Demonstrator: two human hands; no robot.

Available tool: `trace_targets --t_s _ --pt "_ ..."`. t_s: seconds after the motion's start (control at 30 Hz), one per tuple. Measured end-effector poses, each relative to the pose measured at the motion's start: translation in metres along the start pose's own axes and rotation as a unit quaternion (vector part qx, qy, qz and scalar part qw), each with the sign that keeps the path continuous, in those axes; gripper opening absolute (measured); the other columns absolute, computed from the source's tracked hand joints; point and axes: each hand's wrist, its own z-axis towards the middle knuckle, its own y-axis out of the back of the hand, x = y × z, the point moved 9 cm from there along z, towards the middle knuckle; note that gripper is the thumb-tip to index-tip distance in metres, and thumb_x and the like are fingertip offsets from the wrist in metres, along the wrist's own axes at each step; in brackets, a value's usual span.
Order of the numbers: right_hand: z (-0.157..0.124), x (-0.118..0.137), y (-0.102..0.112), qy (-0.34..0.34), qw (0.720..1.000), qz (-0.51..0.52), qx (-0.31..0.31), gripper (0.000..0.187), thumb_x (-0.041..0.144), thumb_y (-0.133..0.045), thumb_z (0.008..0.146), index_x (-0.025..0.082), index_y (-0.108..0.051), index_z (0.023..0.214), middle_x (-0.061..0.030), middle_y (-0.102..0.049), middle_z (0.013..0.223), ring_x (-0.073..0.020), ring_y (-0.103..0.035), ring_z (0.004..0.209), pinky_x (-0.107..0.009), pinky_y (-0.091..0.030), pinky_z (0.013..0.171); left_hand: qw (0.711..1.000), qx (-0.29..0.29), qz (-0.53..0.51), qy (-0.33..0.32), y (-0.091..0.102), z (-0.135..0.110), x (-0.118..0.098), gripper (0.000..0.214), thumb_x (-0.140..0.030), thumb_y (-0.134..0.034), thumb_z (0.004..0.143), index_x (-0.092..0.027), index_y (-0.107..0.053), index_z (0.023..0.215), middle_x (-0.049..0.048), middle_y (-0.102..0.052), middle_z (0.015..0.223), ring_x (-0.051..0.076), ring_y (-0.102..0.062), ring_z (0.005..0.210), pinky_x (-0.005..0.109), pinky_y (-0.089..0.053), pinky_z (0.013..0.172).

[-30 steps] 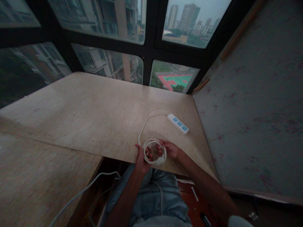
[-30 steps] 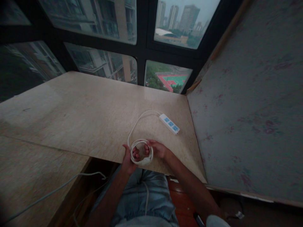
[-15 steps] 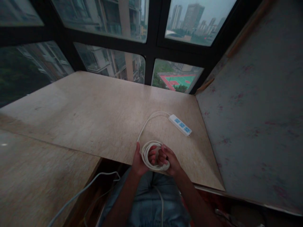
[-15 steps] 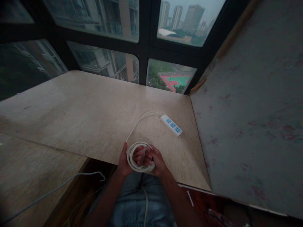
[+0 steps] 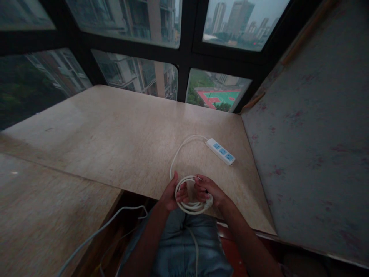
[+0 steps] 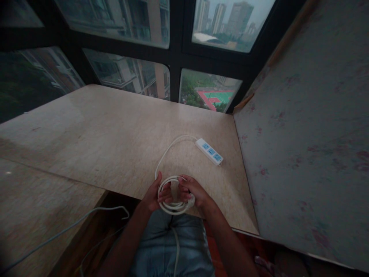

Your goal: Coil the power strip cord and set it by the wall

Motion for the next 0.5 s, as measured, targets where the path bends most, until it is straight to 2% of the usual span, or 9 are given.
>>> trace_targets --t_s 0.07,0.13,0.2,0.27,0.4,0.5 --pt "0.002 0.002 0.002 0.012 1.0 0.005 -0.008 0.039 0.043 -0.075 0.073 0.021 -0.044 0.079 0.0142 -0.039 0.047 -0.0012 -0.023 0.029 -0.017 -0.029 0.031 1.0 -0.008 -0.008 -0.002 -0.001 -0.003 0.0 0.07 -0.072 -0.027 0.086 -0.015 -0.051 0.053 -0.0016 -0.039 0.038 0.011 -0.042 0.033 0.027 -0.042 0.048" --pt "0.003 0.003 0.004 0.022 0.999 0.011 -0.021 0.039 0.042 -0.076 0.072 0.021 -0.044 0.078 0.0143 -0.039 0.047 -0.001 -0.022 0.028 -0.016 -0.028 0.03 0.999 -0.033 -0.022 -0.01 0.003 -0.004 0.001 0.07 -0.074 -0.029 0.084 -0.015 -0.05 0.053 0.0038 -0.052 0.048 0.014 -0.053 0.043 0.029 -0.045 0.052" --pt "0.002 0.003 0.005 0.021 0.999 0.013 -0.028 0.04 0.042 -0.077 0.071 0.02 -0.045 0.077 0.0143 -0.039 0.046 -0.0008 -0.021 0.028 -0.016 -0.028 0.03 0.998 -0.052 -0.04 -0.024 0.006 -0.004 0.003 0.069 -0.074 -0.032 0.083 -0.015 -0.048 0.052 0.0067 -0.058 0.058 0.016 -0.058 0.05 0.028 -0.045 0.051" --pt "0.001 0.003 0.004 0.016 0.999 0.009 -0.029 0.039 0.043 -0.077 0.071 0.02 -0.046 0.078 0.0142 -0.04 0.046 -0.0008 -0.022 0.028 -0.016 -0.029 0.03 0.997 -0.044 -0.06 -0.037 0.006 -0.001 0.004 0.067 -0.072 -0.033 0.084 -0.015 -0.044 0.049 0.0032 -0.052 0.052 0.012 -0.052 0.042 0.025 -0.039 0.043" --pt "-0.001 0.003 0.0 0.015 0.999 -0.006 -0.03 0.04 0.044 -0.077 0.072 0.02 -0.046 0.08 0.014 -0.041 0.047 -0.0011 -0.024 0.028 -0.016 -0.03 0.03 0.995 -0.022 -0.084 -0.054 0.005 0.002 0.005 0.066 -0.066 -0.03 0.089 -0.018 -0.036 0.045 -0.0053 -0.026 0.037 0.006 -0.026 0.026 0.021 -0.021 0.032" --pt "-0.001 0.004 -0.005 0.019 0.999 -0.005 -0.027 0.039 0.043 -0.077 0.072 0.02 -0.048 0.083 0.0139 -0.041 0.046 -0.0013 -0.024 0.028 -0.016 -0.03 0.03 0.99 -0.036 -0.095 -0.095 0.009 0.001 -0.001 0.067 -0.065 -0.03 0.09 -0.017 -0.039 0.044 -0.0061 -0.022 0.034 0.006 -0.024 0.025 0.02 -0.019 0.031"
